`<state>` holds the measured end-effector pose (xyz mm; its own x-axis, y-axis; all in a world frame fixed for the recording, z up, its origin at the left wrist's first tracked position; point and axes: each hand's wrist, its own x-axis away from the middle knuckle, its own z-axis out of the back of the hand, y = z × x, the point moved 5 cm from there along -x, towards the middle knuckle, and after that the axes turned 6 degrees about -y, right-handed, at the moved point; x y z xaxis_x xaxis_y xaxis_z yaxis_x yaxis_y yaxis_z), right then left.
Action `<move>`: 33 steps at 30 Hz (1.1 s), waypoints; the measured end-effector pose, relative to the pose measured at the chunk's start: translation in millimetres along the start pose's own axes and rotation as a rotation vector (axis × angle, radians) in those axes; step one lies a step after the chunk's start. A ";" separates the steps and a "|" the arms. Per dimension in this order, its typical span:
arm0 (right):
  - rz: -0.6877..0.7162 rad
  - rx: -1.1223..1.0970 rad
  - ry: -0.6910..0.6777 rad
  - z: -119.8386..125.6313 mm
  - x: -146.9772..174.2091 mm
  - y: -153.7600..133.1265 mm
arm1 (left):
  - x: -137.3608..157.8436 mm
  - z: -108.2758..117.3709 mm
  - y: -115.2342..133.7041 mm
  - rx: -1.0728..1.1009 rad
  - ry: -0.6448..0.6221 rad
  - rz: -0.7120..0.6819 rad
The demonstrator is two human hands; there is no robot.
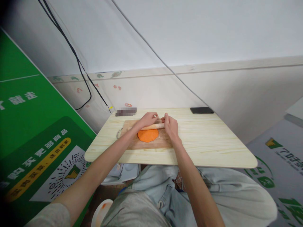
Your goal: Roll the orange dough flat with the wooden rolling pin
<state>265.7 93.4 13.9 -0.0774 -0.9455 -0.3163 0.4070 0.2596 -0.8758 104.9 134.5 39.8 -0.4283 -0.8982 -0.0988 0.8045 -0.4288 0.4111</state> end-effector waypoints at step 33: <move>0.027 0.042 0.057 3.6 -0.8 1.5 | -43.0 -15.0 -42.3 0.002 0.046 0.056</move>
<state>269.7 93.9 14.1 -0.1172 -0.9253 -0.3606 0.4470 0.2751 -0.8512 95.5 189.8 13.0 -0.3629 -0.9245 -0.1169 0.8261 -0.3773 0.4185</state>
